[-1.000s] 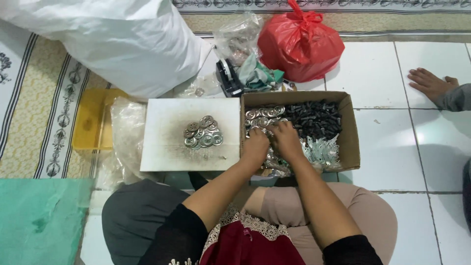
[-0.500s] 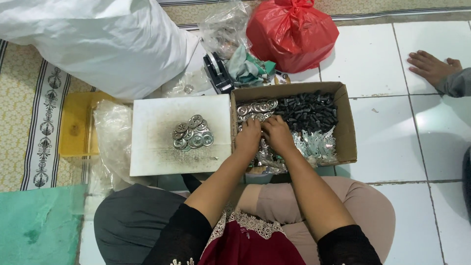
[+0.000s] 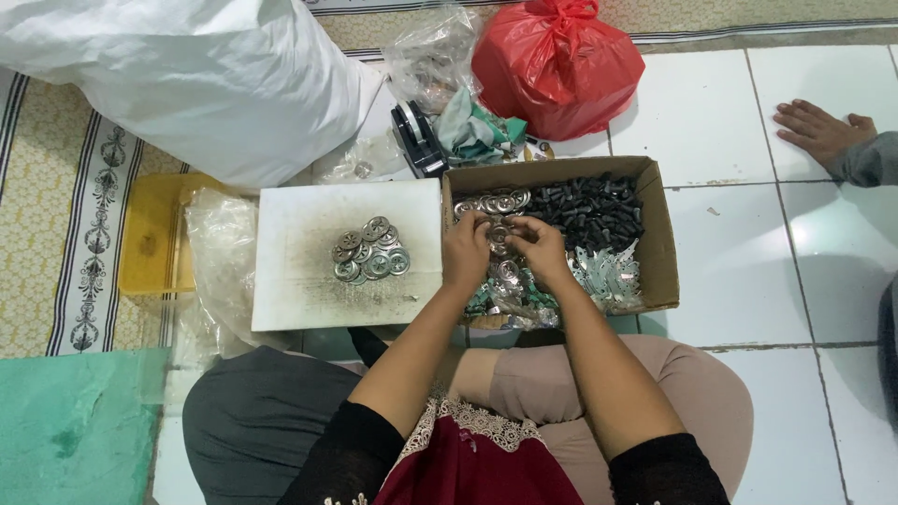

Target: Sorting and bagging small metal hardware components from a box while sitting on the floor

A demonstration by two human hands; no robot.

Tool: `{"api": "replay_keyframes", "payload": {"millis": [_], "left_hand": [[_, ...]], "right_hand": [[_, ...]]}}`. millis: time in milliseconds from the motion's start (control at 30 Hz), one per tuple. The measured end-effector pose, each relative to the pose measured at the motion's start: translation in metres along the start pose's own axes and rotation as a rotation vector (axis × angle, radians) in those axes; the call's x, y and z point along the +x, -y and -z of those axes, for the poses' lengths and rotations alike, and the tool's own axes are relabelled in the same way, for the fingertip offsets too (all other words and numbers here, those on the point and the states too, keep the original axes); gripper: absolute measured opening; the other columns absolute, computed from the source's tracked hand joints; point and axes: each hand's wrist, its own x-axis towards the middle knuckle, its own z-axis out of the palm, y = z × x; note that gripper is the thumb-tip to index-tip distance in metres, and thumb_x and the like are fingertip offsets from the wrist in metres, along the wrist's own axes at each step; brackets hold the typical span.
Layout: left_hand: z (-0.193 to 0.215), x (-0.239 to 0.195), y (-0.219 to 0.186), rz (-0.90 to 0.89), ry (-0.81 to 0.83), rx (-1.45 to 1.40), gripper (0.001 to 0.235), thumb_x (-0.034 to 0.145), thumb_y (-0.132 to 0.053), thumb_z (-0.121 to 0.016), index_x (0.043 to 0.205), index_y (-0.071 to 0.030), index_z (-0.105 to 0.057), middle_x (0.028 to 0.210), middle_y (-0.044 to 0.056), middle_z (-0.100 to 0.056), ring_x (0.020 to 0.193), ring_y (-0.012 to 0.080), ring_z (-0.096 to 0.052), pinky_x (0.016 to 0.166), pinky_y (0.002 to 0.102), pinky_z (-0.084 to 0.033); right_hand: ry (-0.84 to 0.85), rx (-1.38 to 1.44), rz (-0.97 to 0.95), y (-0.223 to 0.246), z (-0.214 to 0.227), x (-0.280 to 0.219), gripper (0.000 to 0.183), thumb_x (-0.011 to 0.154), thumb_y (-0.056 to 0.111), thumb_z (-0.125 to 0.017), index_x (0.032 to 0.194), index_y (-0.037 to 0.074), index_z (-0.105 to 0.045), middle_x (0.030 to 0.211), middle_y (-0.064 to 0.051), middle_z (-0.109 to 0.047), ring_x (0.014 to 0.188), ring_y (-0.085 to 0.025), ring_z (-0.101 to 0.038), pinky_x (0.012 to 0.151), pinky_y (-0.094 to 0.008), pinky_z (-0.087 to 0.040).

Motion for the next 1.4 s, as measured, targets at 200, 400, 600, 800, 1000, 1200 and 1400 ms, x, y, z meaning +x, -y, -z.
{"api": "replay_keyframes", "payload": {"millis": [200, 400, 600, 800, 1000, 1200, 1400], "left_hand": [[0.015, 0.004, -0.019, 0.006, 0.011, -0.124, 0.013, 0.1, -0.014, -0.067, 0.11, -0.007, -0.069, 0.081, 0.008, -0.074, 0.068, 0.0196, -0.074, 0.07, 0.035, -0.06], [0.016, 0.004, -0.024, -0.053, 0.044, -0.161, 0.021, 0.084, -0.013, -0.083, 0.103, -0.01, -0.075, 0.086, 0.011, -0.075, 0.085, 0.0336, -0.074, 0.079, 0.042, -0.058], [0.006, 0.002, -0.013, -0.043, 0.018, -0.178, 0.019, 0.085, -0.016, -0.082, 0.102, -0.013, -0.075, 0.086, 0.009, -0.075, 0.088, 0.0327, -0.073, 0.082, 0.041, -0.057], [0.014, 0.003, -0.024, 0.013, 0.001, -0.2, 0.02, 0.084, -0.015, -0.084, 0.099, -0.01, -0.073, 0.084, 0.015, -0.073, 0.087, 0.0367, -0.072, 0.079, 0.045, -0.057], [0.012, 0.005, -0.022, 0.054, -0.023, -0.246, 0.011, 0.092, -0.019, -0.078, 0.098, -0.011, -0.074, 0.083, 0.012, -0.074, 0.084, 0.0324, -0.073, 0.074, 0.039, -0.059], [0.013, 0.005, -0.021, 0.09, -0.009, -0.36, 0.034, 0.076, -0.006, -0.088, 0.106, -0.011, -0.075, 0.086, 0.012, -0.075, 0.077, 0.0235, -0.074, 0.06, 0.026, -0.059], [0.014, -0.006, -0.022, -0.055, 0.015, -0.239, 0.039, 0.076, -0.007, -0.087, 0.112, -0.009, -0.073, 0.086, 0.016, -0.073, 0.077, 0.0326, -0.073, 0.06, 0.039, -0.062]], "right_hand": [[-0.047, 0.203, -0.11, 0.029, -0.005, -0.014, 0.046, 0.083, 0.0, -0.083, 0.127, 0.001, -0.069, 0.103, -0.014, -0.073, 0.083, -0.019, -0.074, 0.068, -0.033, -0.067], [-0.071, 0.193, -0.083, 0.014, -0.009, -0.007, 0.039, 0.073, -0.005, -0.088, 0.11, -0.002, -0.075, 0.085, -0.013, -0.069, 0.07, -0.02, -0.072, 0.059, -0.033, -0.068], [-0.049, 0.149, -0.052, 0.035, -0.008, -0.016, 0.039, 0.073, -0.008, -0.087, 0.109, -0.002, -0.073, 0.084, -0.011, -0.062, 0.068, -0.021, -0.072, 0.057, -0.034, -0.068], [-0.126, -0.459, 0.426, 0.082, -0.014, -0.039, 0.068, 0.056, 0.009, -0.098, 0.119, 0.02, -0.074, 0.088, -0.004, -0.069, 0.084, -0.024, -0.071, 0.074, -0.039, -0.058], [-0.253, -0.328, 0.266, 0.054, -0.019, -0.026, 0.034, 0.067, 0.011, -0.095, 0.098, 0.016, -0.081, 0.081, -0.007, -0.075, 0.077, -0.022, -0.074, 0.068, -0.033, -0.059], [-0.17, 0.174, -0.069, 0.057, -0.005, -0.02, 0.025, 0.081, -0.001, -0.083, 0.103, 0.003, -0.074, 0.078, -0.013, -0.071, 0.067, -0.02, -0.072, 0.061, -0.032, -0.066], [-0.143, 0.204, -0.128, 0.083, -0.013, -0.036, 0.019, 0.084, -0.002, -0.079, 0.102, 0.002, -0.074, 0.078, -0.016, -0.072, 0.068, -0.025, -0.075, 0.062, -0.036, -0.067]]}}
